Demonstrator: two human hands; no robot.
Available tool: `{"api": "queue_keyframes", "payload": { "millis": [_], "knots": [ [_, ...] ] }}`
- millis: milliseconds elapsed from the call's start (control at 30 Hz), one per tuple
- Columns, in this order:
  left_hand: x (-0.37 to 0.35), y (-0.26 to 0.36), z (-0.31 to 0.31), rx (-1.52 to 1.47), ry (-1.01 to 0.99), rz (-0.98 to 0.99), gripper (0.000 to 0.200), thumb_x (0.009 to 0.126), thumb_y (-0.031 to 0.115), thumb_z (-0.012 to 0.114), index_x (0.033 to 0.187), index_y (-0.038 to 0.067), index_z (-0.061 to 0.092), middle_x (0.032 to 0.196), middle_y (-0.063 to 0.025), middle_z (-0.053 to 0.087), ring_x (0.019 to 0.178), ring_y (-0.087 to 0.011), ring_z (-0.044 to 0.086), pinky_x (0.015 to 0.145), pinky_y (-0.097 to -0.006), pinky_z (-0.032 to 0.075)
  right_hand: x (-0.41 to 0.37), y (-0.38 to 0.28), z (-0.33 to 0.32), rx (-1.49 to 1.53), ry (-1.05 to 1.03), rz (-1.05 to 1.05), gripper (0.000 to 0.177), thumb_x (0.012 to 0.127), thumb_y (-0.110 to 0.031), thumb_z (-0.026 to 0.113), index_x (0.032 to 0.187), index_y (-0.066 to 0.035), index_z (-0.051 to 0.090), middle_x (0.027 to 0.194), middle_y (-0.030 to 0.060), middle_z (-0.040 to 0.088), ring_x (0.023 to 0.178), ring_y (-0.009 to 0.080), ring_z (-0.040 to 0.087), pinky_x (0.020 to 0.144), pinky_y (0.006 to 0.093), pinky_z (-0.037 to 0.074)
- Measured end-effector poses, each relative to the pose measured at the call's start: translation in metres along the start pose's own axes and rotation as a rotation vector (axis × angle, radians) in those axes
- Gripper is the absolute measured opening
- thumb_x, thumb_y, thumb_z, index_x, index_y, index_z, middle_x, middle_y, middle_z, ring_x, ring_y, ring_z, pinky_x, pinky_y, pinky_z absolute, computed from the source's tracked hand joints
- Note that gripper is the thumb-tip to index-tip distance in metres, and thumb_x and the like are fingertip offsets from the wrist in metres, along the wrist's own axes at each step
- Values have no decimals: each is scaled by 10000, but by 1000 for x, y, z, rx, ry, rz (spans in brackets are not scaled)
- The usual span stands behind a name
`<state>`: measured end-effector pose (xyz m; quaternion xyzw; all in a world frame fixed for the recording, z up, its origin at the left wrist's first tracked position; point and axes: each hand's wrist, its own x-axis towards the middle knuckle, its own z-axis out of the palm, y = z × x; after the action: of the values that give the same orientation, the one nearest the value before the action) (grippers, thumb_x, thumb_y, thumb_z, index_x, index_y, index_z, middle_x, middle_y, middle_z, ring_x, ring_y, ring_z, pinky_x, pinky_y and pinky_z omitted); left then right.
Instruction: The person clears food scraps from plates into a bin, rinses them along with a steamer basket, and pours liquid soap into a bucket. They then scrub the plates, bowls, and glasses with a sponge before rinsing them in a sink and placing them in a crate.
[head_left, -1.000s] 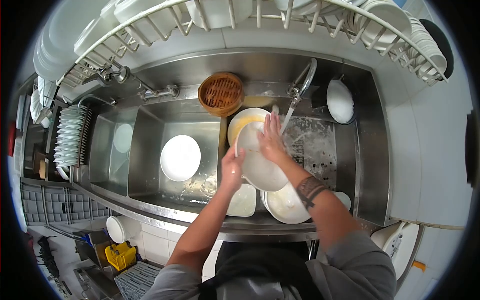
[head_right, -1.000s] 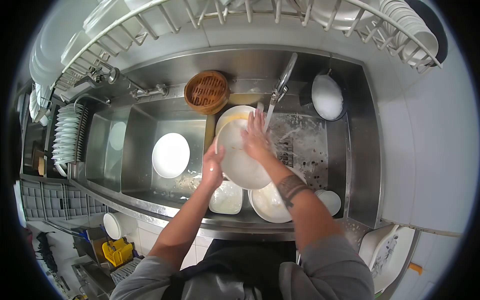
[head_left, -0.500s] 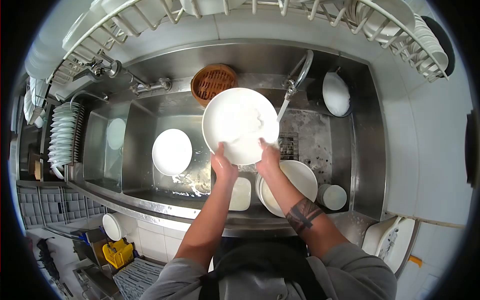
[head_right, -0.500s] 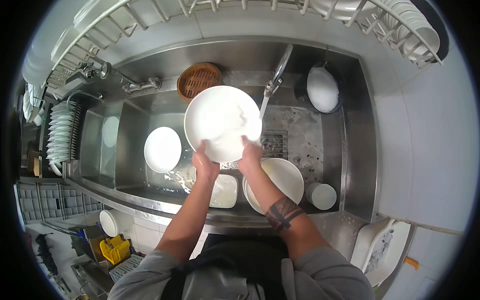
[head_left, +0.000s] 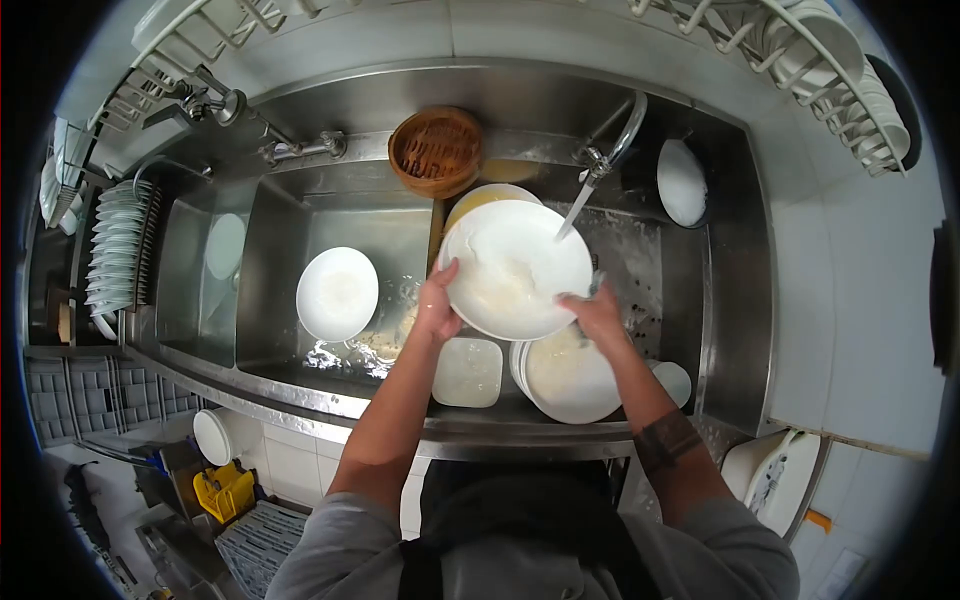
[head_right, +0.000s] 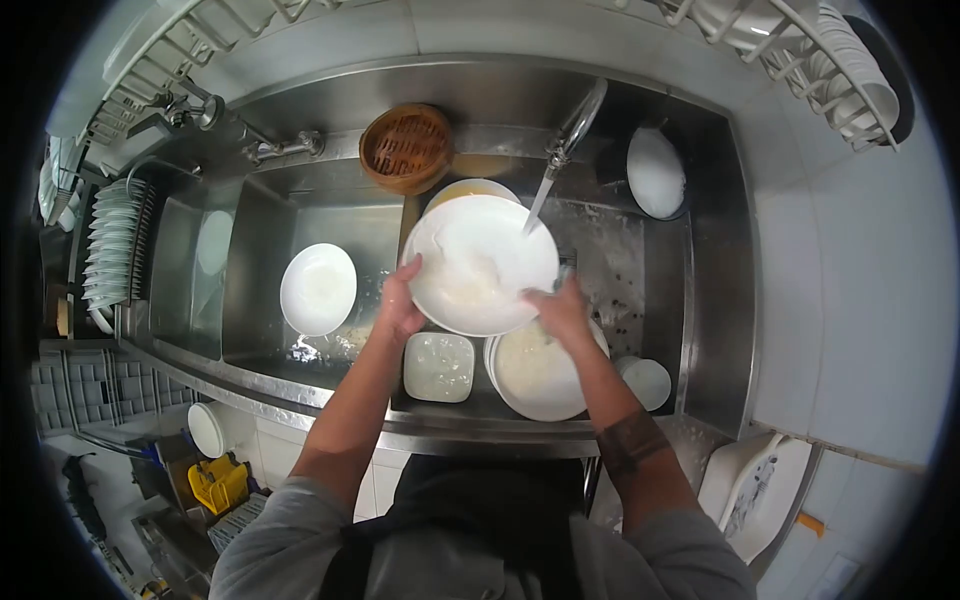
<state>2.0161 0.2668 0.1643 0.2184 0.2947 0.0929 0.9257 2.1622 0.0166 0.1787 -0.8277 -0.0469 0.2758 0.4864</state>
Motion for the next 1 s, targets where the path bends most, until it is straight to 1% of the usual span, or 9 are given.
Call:
{"api": "queue_keyframes", "payload": {
  "millis": [167,300,333,467,600,667,733,867,1000],
  "knots": [
    [-5,-46,38,104,-2,-37,571,1089,361,542,1580,133,358,1493,-130,540,1312,-317,588,1079,-497,519,32,-51,-13,-969,194,-346,793,919,-291,722,1552,40,375,1563,338,398,1407,464,443,1158,567,339],
    [2,-59,84,269,-103,-5,611,1103,470,462,1593,125,345,1511,-136,526,1335,-331,570,1078,-541,496,139,34,100,-914,120,-647,677,986,-305,562,1560,12,394,1639,400,182,1491,537,306,1218,638,212],
    [1,-58,92,361,-65,-3,614,1108,498,430,1587,121,355,1509,-135,530,1328,-329,577,1050,-543,515,76,-54,75,-843,-442,-317,664,1024,-325,501,1591,-15,348,1624,399,238,1506,515,311,1247,565,230],
    [24,-46,48,260,164,93,550,1130,476,356,1539,108,380,1465,-162,553,1285,-357,613,975,-556,582,23,-42,30,-508,-723,-520,546,1059,-428,465,1490,-100,535,1547,310,457,1475,448,395,1231,509,286],
    [14,-32,38,311,118,63,528,1128,438,400,1549,121,383,1477,-151,545,1311,-342,599,992,-561,573,99,46,17,-1095,-533,-871,531,1052,-430,475,1510,-167,529,1570,268,453,1491,457,365,1254,571,201],
    [14,-43,56,383,81,41,536,1124,439,417,1553,119,388,1478,-145,544,1298,-330,605,987,-551,574,138,69,64,-1051,174,-859,517,1043,-366,485,1508,-144,519,1571,263,445,1499,468,345,1245,633,147],
    [11,-53,87,469,88,26,569,1111,449,458,1559,105,392,1468,-138,548,1255,-312,621,970,-523,579,105,-5,88,-484,-331,-384,555,1018,-257,516,1510,-8,447,1570,324,406,1496,459,355,1251,525,245],
    [32,-43,28,262,201,153,457,1125,388,447,1505,135,447,1388,-130,604,1176,-312,664,847,-473,633,78,-20,87,-492,-961,-592,648,1077,-328,503,1622,-40,301,1644,235,358,1500,385,378,1259,436,274],
    [-7,8,21,256,243,212,418,1126,312,443,1453,52,461,1350,-183,608,1226,-354,631,1029,-553,542,42,2,9,-586,-513,-737,555,1007,-279,619,1449,17,459,1435,217,560,1303,389,554,1151,478,403]
  ]
}}
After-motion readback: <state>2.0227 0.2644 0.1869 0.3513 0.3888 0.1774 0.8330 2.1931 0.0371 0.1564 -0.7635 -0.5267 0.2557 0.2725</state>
